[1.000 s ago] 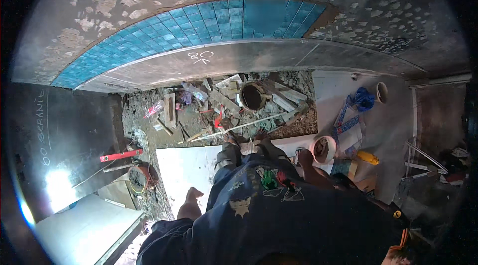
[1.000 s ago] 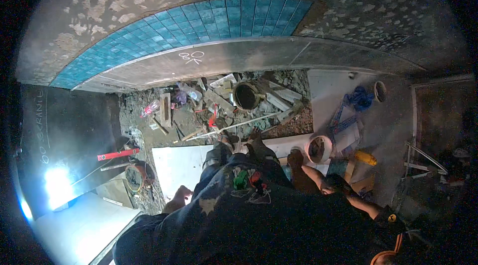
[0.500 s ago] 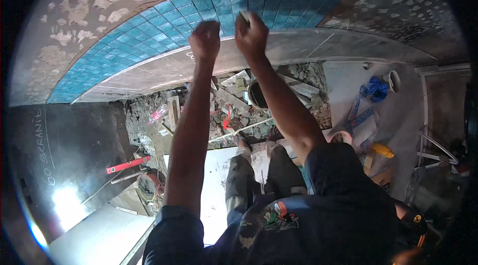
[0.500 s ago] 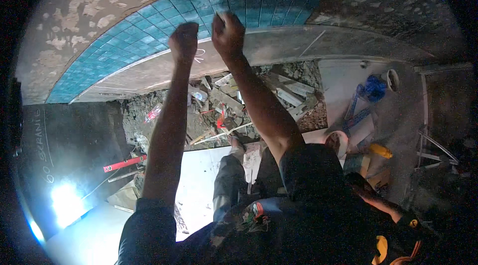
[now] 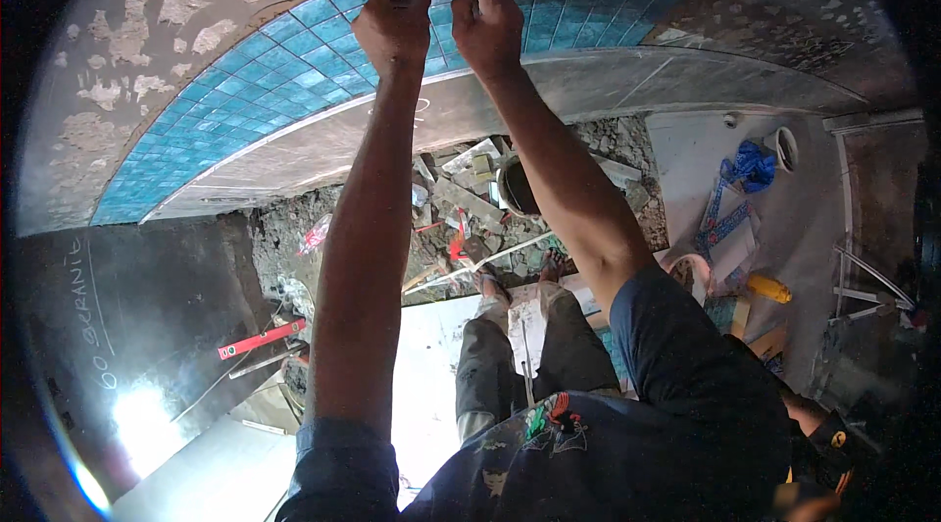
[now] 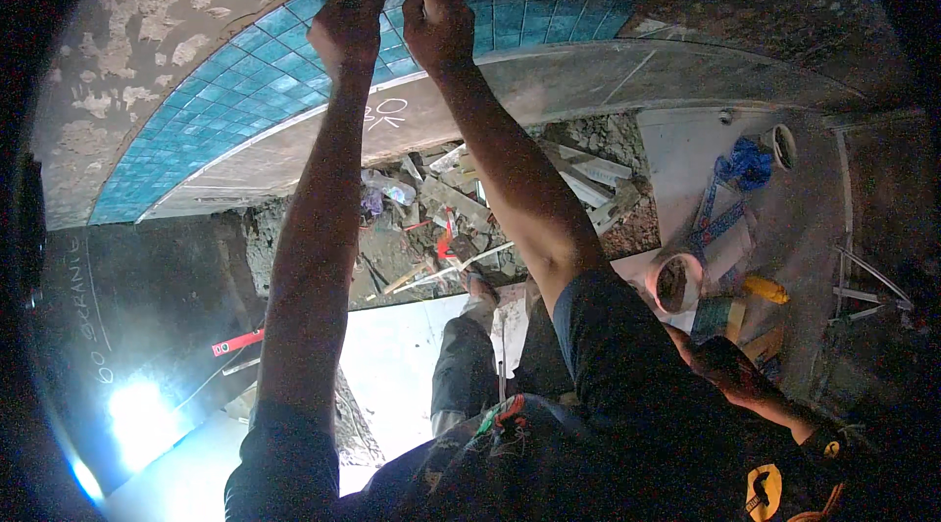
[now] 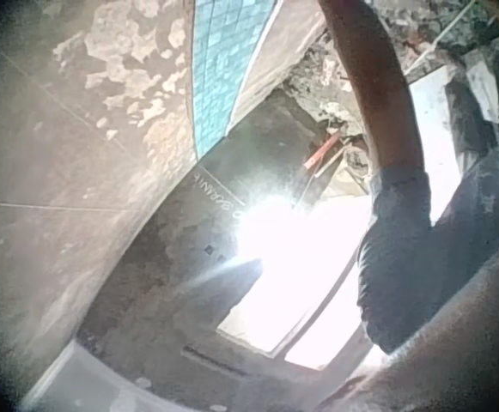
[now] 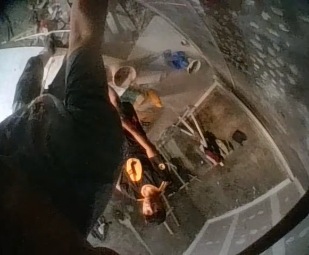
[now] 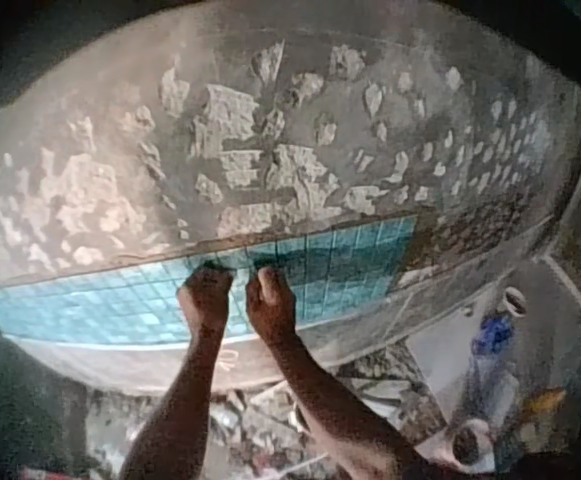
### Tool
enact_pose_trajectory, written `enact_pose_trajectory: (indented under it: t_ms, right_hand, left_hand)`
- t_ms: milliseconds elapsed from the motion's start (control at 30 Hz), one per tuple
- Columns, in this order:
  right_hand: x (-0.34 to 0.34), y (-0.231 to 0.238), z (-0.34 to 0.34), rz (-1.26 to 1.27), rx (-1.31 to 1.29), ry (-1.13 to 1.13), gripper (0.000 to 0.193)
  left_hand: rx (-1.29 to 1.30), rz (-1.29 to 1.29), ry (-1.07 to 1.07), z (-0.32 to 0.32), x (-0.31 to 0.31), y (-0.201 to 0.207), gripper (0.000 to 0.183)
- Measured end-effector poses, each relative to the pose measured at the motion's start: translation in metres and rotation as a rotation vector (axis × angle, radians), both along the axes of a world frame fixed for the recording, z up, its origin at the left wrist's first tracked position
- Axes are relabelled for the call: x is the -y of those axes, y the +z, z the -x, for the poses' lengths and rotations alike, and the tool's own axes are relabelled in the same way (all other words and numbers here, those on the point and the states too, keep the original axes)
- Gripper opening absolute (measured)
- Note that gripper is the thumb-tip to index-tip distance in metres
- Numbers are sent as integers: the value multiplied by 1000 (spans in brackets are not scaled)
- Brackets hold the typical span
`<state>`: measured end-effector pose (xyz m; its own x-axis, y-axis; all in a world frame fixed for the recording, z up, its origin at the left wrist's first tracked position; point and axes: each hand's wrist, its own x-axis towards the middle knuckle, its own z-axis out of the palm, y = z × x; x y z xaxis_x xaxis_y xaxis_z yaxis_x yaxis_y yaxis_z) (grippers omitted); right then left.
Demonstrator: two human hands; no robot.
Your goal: The person applies adhesive and places small blue tiles along a prepared wall section, using a small scraper to clean the surface and adjust the tiles.
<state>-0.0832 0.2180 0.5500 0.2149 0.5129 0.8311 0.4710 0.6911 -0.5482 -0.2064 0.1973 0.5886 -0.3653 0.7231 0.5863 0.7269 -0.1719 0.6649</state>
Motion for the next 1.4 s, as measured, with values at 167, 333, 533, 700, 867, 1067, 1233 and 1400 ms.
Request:
enact_pose_trajectory:
  t_ms: [167,333,533,700,867,1067,1233,1400]
  right_hand:
    - [-4,-1,-2,-40,25,-22,11]
    - [-4,-1,1,-46,-13,2,14]
    - [-5,2,-1,-15,26,-21,18]
    - [-4,5,-5,-34,6,-29,16]
    - [-2,9,-1,-41,33,-1,16]
    - [-6,3,-4,-25,42,-58,17]
    - [-3,4,3,78,68,-84,9]
    - [-5,3,-6,-26,8,-41,8]
  left_hand:
    - [-16,-24,-6,-2,-3,-2,28]
    - [-70,-54,7,4,-7,-7,27]
    - [-5,-71,15,-2,-4,-1,27]
    - [35,-70,15,-6,-2,1,26]
    - [-76,-23,29,2,-4,-4,24]
    - [-191,-220,-44,-6,-3,8,19]
    - [-76,-341,-160,4,-6,21,11]
    - [-132,-331,-118,7,8,15,9]
